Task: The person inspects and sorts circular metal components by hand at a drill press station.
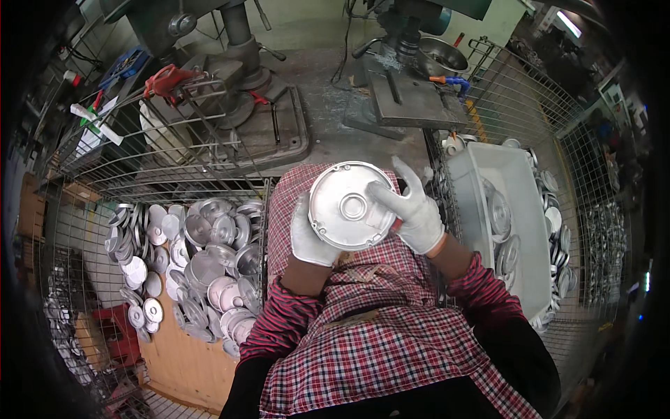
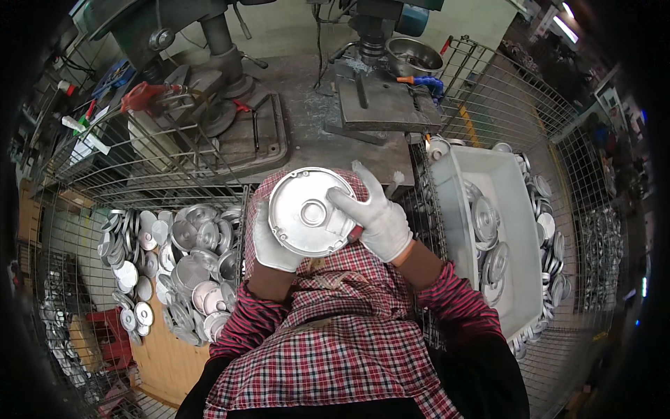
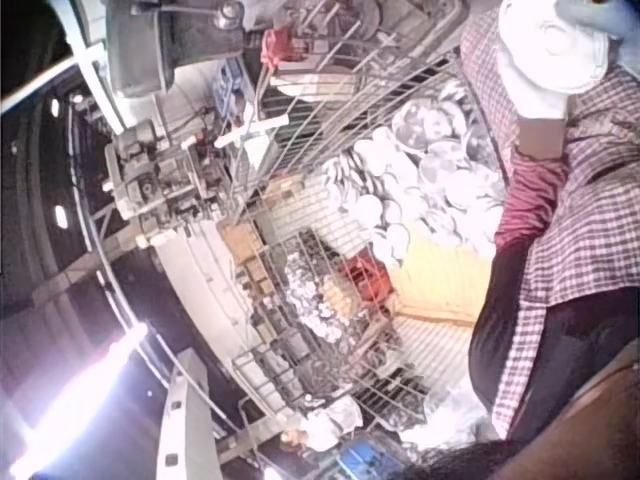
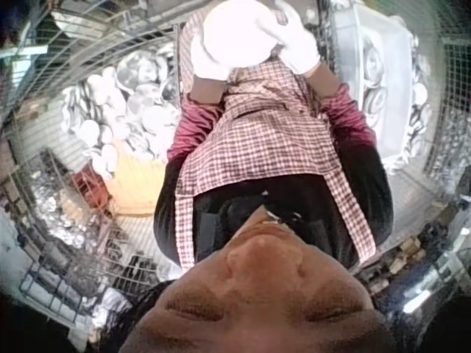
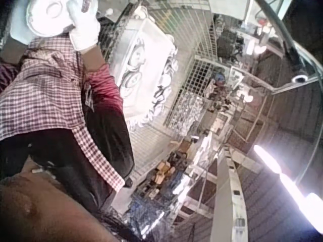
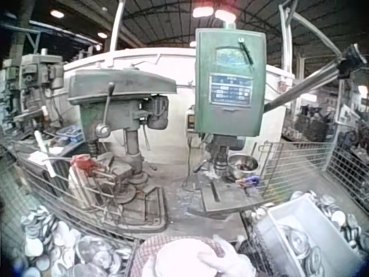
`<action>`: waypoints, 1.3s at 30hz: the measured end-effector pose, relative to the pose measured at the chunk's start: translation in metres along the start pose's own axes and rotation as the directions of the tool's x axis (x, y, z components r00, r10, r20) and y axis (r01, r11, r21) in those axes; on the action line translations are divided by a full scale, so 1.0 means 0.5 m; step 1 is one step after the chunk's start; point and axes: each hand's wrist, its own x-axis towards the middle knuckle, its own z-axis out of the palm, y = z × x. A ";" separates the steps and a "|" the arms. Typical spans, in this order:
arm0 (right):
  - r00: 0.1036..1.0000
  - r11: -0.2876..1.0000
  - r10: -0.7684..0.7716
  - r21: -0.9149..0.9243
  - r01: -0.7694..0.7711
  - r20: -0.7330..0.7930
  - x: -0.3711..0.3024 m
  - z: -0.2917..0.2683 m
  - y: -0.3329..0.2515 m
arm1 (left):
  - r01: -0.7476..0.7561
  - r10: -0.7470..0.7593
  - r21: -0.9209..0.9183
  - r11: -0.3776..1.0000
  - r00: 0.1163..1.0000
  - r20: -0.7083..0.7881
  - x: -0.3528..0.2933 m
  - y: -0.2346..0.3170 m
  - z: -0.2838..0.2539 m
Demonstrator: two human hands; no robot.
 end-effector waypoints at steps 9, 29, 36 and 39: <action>0.973 0.930 -0.216 0.286 0.229 -0.077 -0.014 0.007 0.041 | -0.192 0.271 0.621 0.760 0.962 -0.035 -0.001 -0.006 -0.044; 0.732 0.281 0.090 0.688 -0.669 0.676 0.043 -0.099 0.095 | 0.010 -0.028 0.348 0.937 0.999 0.046 -0.015 -0.023 -0.019; 0.731 0.254 0.185 0.687 -0.681 0.656 0.046 -0.059 0.124 | -0.031 0.011 0.353 0.935 0.998 0.058 -0.006 -0.028 -0.018; 0.808 0.262 0.195 0.764 -0.589 0.556 0.047 -0.031 0.117 | -0.009 -0.007 0.340 0.940 0.999 0.046 -0.008 -0.021 -0.024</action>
